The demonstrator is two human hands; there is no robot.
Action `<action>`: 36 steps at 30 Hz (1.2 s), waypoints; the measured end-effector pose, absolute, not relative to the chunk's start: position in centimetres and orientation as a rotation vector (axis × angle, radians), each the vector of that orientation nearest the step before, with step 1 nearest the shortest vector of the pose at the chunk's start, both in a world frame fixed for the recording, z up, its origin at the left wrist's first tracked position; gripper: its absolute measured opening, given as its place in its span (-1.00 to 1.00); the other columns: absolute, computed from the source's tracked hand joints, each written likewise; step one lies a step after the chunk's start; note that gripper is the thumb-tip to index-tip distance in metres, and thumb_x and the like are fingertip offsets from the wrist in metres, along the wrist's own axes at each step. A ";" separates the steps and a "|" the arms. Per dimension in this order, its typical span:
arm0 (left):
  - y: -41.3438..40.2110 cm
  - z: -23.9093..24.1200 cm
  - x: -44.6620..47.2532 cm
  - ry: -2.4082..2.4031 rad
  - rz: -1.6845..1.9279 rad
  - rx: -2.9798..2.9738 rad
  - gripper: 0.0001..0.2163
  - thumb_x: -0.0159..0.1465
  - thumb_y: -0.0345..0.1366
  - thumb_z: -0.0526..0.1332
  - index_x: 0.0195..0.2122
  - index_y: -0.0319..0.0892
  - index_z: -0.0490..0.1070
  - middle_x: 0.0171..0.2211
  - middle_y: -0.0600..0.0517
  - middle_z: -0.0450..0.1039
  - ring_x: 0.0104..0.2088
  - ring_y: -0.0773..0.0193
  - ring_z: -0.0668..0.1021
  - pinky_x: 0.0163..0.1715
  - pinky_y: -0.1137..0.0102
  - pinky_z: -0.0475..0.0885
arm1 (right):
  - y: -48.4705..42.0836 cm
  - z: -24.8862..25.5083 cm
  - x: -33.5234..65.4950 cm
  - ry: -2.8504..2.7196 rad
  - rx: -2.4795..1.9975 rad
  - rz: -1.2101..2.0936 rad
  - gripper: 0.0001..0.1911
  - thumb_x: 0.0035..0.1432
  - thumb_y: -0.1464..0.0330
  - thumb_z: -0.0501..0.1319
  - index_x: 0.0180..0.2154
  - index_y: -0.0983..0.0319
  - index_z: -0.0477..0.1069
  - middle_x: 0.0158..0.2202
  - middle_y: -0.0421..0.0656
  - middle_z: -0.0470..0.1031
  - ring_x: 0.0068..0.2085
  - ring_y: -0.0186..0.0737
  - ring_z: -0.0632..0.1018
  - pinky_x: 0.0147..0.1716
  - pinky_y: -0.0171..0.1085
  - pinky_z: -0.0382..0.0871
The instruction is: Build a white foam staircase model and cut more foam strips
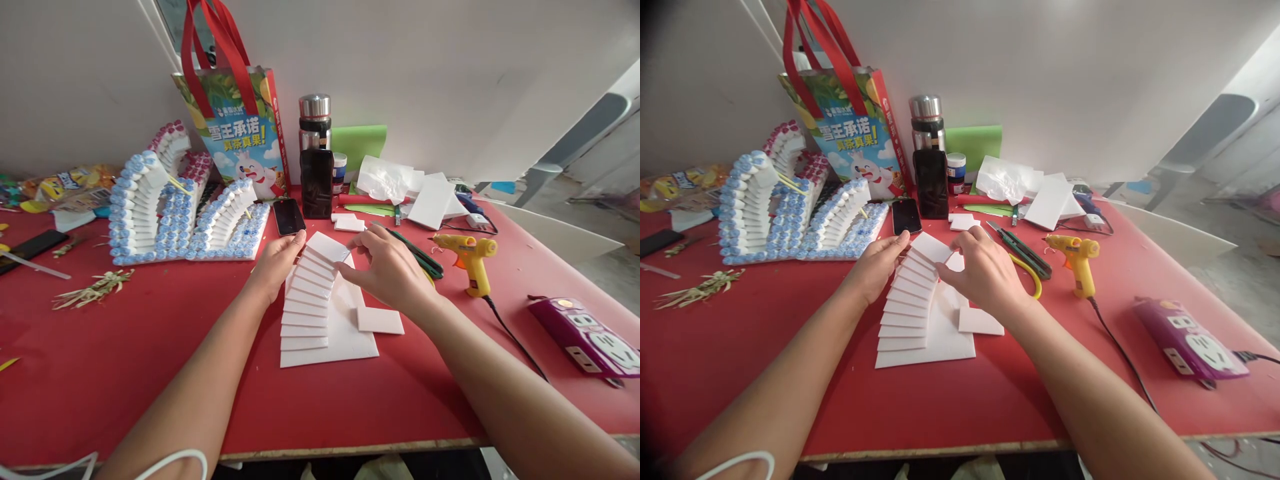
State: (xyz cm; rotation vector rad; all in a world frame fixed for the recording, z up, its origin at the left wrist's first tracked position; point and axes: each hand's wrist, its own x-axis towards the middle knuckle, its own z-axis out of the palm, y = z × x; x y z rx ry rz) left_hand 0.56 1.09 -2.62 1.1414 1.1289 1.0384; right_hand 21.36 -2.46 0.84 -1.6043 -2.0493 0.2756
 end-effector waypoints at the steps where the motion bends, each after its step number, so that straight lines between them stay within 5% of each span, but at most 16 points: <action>1: 1.1 -2.7 0.6 1.127 1.044 1.139 -0.56 0.12 0.17 0.33 -0.38 -0.16 0.46 -0.43 -0.01 0.54 -0.45 0.19 0.57 -0.47 0.38 0.42 | -2.4 0.8 21.4 -2.052 -1.601 0.277 -0.73 0.11 0.16 0.32 -0.24 0.19 0.41 -0.23 -0.17 0.39 -0.45 -0.32 0.32 -0.45 -0.26 0.19; 36: 1.0 -2.3 1.0 1.118 1.080 1.021 -0.61 0.06 0.07 0.43 -0.39 -0.17 0.47 -0.51 0.01 0.51 -0.49 0.19 0.59 -0.50 0.37 0.45 | -2.3 0.7 21.4 -2.055 -1.629 0.296 -0.73 0.13 0.14 0.31 -0.25 0.18 0.42 -0.22 -0.15 0.40 -0.43 -0.30 0.34 -0.45 -0.26 0.17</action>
